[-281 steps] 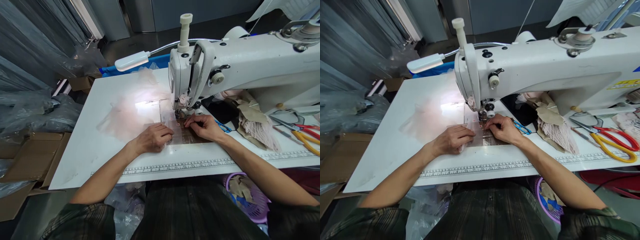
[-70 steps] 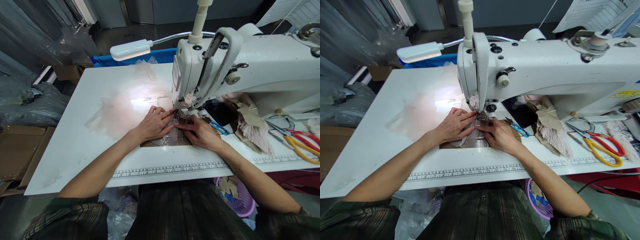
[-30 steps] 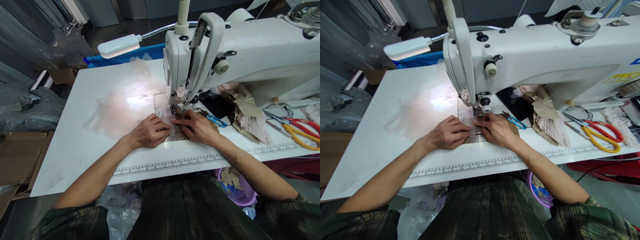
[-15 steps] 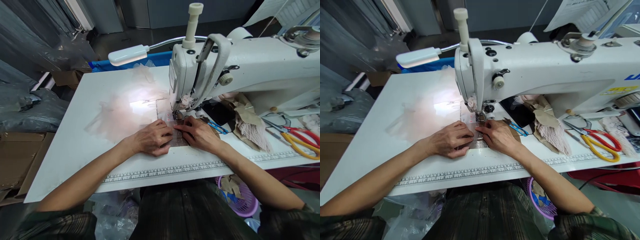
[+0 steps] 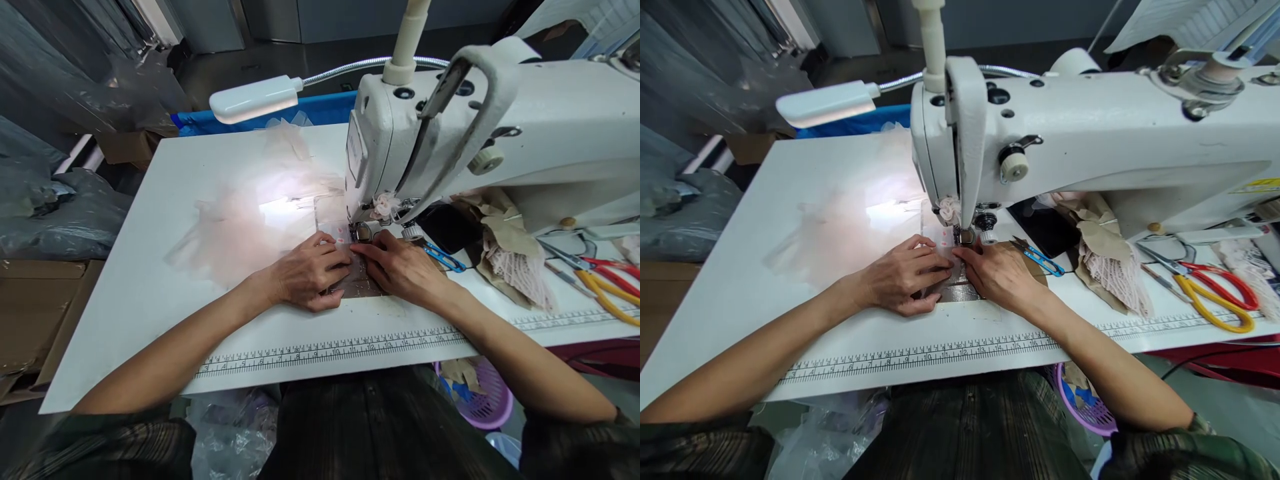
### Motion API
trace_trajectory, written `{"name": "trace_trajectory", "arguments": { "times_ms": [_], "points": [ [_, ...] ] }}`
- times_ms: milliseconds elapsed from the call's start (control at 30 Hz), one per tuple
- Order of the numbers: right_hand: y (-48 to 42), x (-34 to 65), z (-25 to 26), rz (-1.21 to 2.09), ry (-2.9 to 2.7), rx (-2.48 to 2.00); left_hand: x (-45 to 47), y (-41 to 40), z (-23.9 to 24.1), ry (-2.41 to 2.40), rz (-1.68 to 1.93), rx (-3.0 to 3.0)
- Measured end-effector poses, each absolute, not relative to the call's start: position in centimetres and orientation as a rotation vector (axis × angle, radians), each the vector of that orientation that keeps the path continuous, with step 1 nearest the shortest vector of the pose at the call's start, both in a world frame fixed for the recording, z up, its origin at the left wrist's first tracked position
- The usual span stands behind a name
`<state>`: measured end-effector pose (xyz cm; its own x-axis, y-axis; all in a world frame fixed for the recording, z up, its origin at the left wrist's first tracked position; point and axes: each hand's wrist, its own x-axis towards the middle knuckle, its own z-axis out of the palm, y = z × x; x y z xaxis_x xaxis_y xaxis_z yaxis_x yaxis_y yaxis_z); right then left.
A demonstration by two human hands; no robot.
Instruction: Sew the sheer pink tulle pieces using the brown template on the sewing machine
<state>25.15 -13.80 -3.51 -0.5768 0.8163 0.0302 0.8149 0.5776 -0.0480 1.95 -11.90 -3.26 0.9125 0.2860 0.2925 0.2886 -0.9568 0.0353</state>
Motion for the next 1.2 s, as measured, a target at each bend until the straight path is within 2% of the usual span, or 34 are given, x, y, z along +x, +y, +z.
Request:
{"name": "trace_trajectory", "arguments": {
  "times_ms": [700, 1033, 1200],
  "points": [
    [-14.5, 25.6, -3.6, 0.161, -2.616, -1.332, 2.5, -11.7, -3.6, -0.724, -0.397, -2.988],
    [-14.2, 24.6, -3.3, 0.02, -2.718, -1.443, 2.4, -11.2, -3.5, -0.829, -0.348, -2.985],
    [-13.9, 25.4, -2.9, 0.261, -2.625, -1.378, 2.2, -10.7, -3.5, -0.849, -0.309, -2.994]
  ]
}}
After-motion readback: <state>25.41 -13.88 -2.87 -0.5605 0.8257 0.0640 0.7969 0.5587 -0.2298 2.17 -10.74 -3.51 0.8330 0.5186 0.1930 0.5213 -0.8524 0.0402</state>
